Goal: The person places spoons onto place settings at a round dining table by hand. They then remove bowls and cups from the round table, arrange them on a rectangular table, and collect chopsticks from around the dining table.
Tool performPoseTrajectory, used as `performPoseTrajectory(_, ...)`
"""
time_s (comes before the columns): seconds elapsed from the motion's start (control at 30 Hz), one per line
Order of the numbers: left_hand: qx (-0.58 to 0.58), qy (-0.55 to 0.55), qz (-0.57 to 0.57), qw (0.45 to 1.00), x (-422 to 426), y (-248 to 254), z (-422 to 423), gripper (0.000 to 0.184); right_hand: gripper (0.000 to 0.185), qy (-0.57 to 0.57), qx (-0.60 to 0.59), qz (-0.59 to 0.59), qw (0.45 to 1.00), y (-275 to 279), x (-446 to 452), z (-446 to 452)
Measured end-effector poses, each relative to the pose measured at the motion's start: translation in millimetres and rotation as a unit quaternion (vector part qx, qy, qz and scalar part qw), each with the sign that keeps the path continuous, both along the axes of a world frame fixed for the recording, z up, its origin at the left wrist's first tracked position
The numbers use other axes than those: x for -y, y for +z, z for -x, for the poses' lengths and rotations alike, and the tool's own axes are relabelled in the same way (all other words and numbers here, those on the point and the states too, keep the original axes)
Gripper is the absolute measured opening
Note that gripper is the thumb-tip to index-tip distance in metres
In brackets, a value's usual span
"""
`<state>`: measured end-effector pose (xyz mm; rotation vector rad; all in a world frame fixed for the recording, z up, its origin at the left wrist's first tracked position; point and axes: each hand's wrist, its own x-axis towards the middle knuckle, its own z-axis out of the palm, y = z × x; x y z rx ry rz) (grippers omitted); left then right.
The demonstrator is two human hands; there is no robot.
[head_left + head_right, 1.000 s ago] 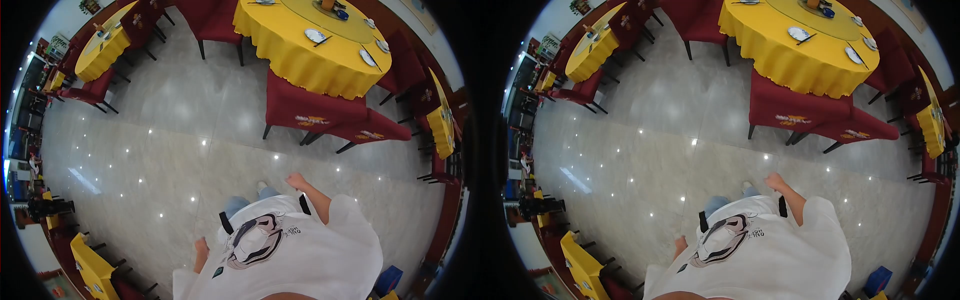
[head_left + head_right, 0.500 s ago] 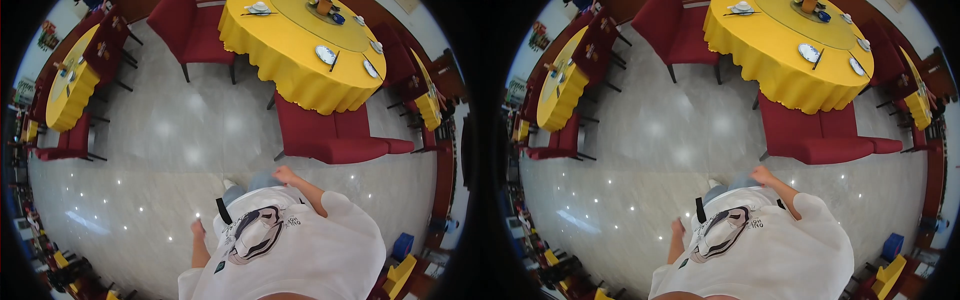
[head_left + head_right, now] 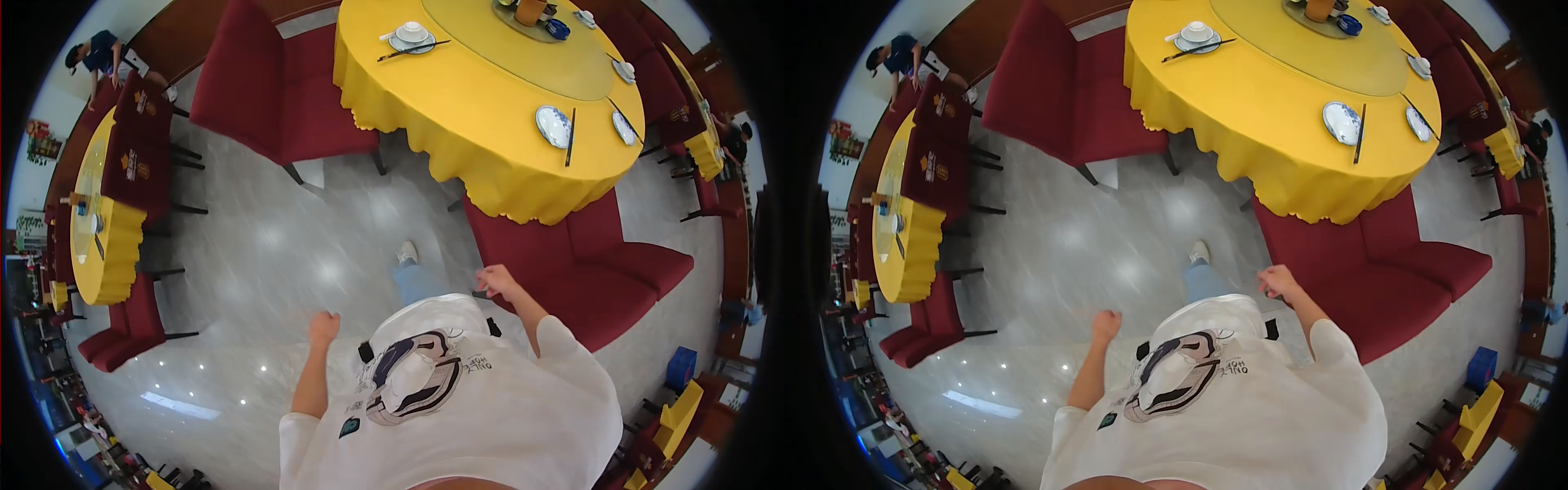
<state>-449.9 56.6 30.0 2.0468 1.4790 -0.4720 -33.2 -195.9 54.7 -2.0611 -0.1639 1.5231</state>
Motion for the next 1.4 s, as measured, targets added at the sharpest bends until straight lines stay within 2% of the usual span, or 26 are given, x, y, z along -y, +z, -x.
performPoseTrajectory(0.03,-0.01,0.023,0.015,1.0,-3,-19,0,0.042,0.027,-0.021,0.028,-0.005,0.999,5,-21,-19)
performPoseTrajectory(0.1,-0.022,0.14,0.044,0.989,-15,-51,4,0.043,0.027,-0.059,0.04,-0.03,0.997,15,-68,-57)
performPoseTrajectory(0.13,-0.026,0.132,0.05,0.99,-19,-60,10,0.043,0.029,-0.062,0.046,-0.038,0.996,19,-92,-75)
performPoseTrajectory(0.2,0.049,0.161,0.103,0.98,-38,-69,9,0.043,0.033,-0.065,0.061,-0.05,0.995,33,-145,-109)
performPoseTrajectory(0.23,0.048,0.155,0.104,0.981,-61,-68,-4,0.043,0.036,-0.071,0.068,-0.056,0.994,41,-174,-125)
performPoseTrajectory(0.37,0.034,0.25,0.143,0.957,-141,-37,-57,0.038,0.039,-0.11,0.099,-0.085,0.985,67,-277,-184)
performPoseTrajectory(0.43,0.03,0.295,0.158,0.942,-196,-31,-85,0.036,0.047,-0.138,0.141,-0.094,0.976,76,-329,-209)
performPoseTrajectory(0.5,0.092,0.254,0.195,0.943,-272,-68,-99,0.033,0.05,-0.155,0.151,-0.098,0.971,85,-377,-238)
performPoseTrajectory(0.57,0.161,0.263,0.185,0.933,-351,-60,-155,0.029,0.054,-0.172,0.153,-0.102,0.968,88,-423,-247)
performPoseTrajectory(0.67,0.266,0.209,0.132,0.932,-470,-32,-260,0.028,0.066,-0.186,0.188,-0.101,0.959,99,-478,-271)
performPoseTrajectory(0.73,0.358,0.137,0.084,0.92,-532,17,-344,0.024,0.068,-0.158,0.231,-0.082,0.957,106,-507,-285)
performPoseTrajectory(0.77,0.355,0.19,0.161,0.901,-559,44,-385,0.022,0.07,-0.13,0.266,-0.065,0.953,107,-523,-289)
performPoseTrajectory(0.8,0.379,0.167,0.165,0.895,-581,63,-422,0.022,0.073,-0.12,0.277,-0.053,0.952,109,-538,-294)
performPoseTrajectory(0.87,0.395,0.14,0.181,0.89,-611,101,-493,0.017,0.074,-0.126,0.293,-0.061,0.946,95,-555,-312)
performPoseTrajectory(1.0,0.406,0.092,0.2,0.887,-647,127,-603,0.016,0.077,-0.147,0.365,-0.089,0.915,73,-583,-364)
performPoseTrajectory(1.1,0.409,0.077,0.18,0.891,-660,139,-671,0.02,0.079,-0.155,0.319,-0.134,0.925,52,-604,-412)
performPoseTrajectory(1.13,0.377,0.078,0.173,0.907,-667,145,-694,0.024,0.078,-0.142,0.317,-0.111,0.931,58,-615,-422)
performPoseTrajectory(1.27,0.361,0.047,0.132,0.922,-714,133,-784,0.032,0.078,-0.12,0.315,-0.15,0.929,55,-639,-449)
performPoseTrajectory(1.37,0.359,0.059,0.093,0.927,-754,118,-856,0.036,0.08,-0.08,0.31,-0.116,0.94,50,-645,-466)
performPoseTrajectory(1.4,0.328,0.019,0.063,0.942,-769,112,-879,0.039,0.081,-0.079,0.242,-0.131,0.958,47,-646,-472)
